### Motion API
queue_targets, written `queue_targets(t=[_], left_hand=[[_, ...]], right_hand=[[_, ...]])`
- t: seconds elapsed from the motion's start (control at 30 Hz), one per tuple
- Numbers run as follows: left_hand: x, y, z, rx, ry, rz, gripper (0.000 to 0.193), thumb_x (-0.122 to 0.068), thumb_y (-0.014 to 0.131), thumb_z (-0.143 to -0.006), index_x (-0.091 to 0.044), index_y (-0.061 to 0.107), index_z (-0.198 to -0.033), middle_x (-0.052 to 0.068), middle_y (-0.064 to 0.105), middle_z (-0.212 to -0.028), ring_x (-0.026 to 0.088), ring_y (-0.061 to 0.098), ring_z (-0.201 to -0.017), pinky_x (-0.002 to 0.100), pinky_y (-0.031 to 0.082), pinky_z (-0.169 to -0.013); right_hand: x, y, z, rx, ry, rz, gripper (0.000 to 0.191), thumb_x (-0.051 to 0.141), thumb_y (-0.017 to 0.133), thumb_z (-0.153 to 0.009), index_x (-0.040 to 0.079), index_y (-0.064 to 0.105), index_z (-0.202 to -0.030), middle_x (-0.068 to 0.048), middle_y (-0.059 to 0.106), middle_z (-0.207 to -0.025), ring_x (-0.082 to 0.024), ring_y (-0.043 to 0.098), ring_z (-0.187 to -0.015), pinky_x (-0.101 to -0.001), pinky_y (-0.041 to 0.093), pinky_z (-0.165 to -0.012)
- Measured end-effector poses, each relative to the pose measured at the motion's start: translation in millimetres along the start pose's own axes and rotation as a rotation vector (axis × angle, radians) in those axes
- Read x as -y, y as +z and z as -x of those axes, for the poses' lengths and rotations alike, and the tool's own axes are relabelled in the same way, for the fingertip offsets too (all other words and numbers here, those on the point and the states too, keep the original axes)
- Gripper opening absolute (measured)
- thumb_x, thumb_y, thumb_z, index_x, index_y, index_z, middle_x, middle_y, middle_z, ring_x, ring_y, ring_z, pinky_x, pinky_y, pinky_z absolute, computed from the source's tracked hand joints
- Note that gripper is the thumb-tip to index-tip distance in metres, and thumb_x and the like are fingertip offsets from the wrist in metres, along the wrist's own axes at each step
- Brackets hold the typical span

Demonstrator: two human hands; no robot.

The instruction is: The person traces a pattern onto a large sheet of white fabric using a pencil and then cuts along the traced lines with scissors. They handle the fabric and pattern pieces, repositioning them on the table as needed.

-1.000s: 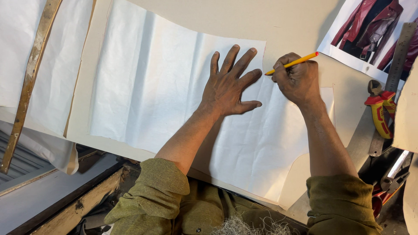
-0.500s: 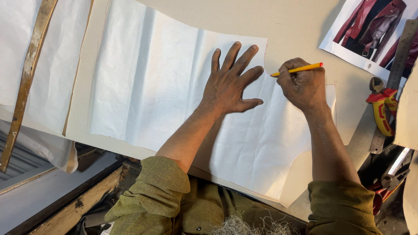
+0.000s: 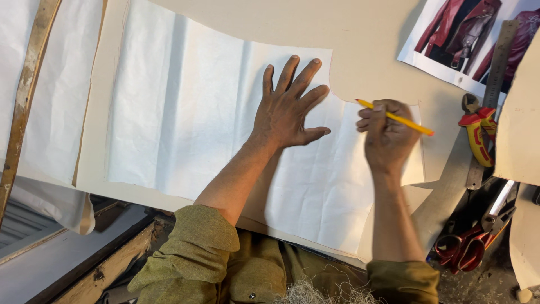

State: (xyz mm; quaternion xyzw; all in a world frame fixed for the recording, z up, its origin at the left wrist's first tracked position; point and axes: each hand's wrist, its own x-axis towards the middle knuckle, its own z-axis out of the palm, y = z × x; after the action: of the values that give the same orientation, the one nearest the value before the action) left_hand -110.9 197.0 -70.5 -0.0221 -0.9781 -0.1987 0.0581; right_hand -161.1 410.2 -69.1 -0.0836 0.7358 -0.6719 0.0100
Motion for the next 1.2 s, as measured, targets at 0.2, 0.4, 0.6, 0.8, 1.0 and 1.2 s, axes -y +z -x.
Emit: queue_targets(t=[0.2, 0.4, 0.6, 0.8, 1.0, 1.2], left_hand=[[-1, 0, -4, -0.018, 0.006, 0.013, 0.081, -0.070, 0.087, -0.061, -0.029, 0.063, -0.126, 0.002, 0.026, -0.163, 0.037, 0.014, -0.151, 0.074, 0.013, -0.119], [0, 3, -3, -0.006, 0.011, 0.014, 0.080, -0.070, 0.087, -0.063, -0.027, 0.064, -0.126, 0.002, 0.025, -0.164, 0.036, 0.012, -0.151, 0.073, 0.012, -0.120], [-2, 1, -5, 0.004, 0.013, 0.011, 0.081, -0.070, 0.088, -0.061, -0.027, 0.064, -0.126, 0.002, 0.025, -0.163, 0.035, 0.013, -0.151, 0.073, 0.013, -0.119], [-2, 2, -5, 0.012, 0.004, 0.014, 0.081, -0.070, 0.087, -0.061, -0.028, 0.064, -0.126, 0.002, 0.026, -0.163, 0.034, 0.014, -0.151, 0.072, 0.013, -0.120], [-2, 4, -6, 0.017, 0.009, -0.015, 0.082, -0.074, 0.084, -0.063, -0.028, 0.063, -0.128, 0.002, 0.025, -0.163, 0.035, 0.013, -0.151, 0.073, 0.012, -0.120], [-4, 6, -7, 0.036, 0.000, -0.031, 0.084, -0.074, 0.084, -0.063, -0.028, 0.061, -0.130, 0.002, 0.024, -0.164, 0.034, 0.012, -0.152, 0.073, 0.009, -0.120]], right_hand=[[-12, 24, 18, -0.098, 0.000, 0.081, 0.020, 0.014, 0.057, -0.111, -0.006, 0.059, -0.112, -0.013, 0.071, -0.089, -0.011, 0.067, -0.070, -0.0241, 0.058, -0.065], [-19, 10, 18, -0.119, -0.063, 0.165, 0.021, 0.016, 0.058, -0.112, -0.005, 0.060, -0.110, -0.012, 0.072, -0.090, -0.011, 0.069, -0.072, -0.0240, 0.060, -0.067], [-24, 12, 19, -0.101, -0.002, 0.162, 0.022, 0.017, 0.059, -0.111, -0.005, 0.060, -0.112, -0.012, 0.073, -0.091, -0.010, 0.068, -0.073, -0.0230, 0.059, -0.069], [-19, 0, 19, -0.159, -0.035, 0.196, 0.021, 0.015, 0.059, -0.111, -0.005, 0.061, -0.108, -0.013, 0.073, -0.089, -0.010, 0.069, -0.071, -0.0234, 0.059, -0.066], [-20, -9, 19, -0.206, -0.075, 0.237, 0.019, 0.014, 0.057, -0.111, -0.005, 0.061, -0.110, -0.012, 0.074, -0.089, -0.011, 0.071, -0.071, -0.0234, 0.060, -0.066], [-28, -16, 22, -0.183, -0.087, 0.228, 0.019, 0.013, 0.058, -0.113, -0.006, 0.062, -0.111, -0.013, 0.073, -0.092, -0.012, 0.069, -0.073, -0.0236, 0.058, -0.066]])
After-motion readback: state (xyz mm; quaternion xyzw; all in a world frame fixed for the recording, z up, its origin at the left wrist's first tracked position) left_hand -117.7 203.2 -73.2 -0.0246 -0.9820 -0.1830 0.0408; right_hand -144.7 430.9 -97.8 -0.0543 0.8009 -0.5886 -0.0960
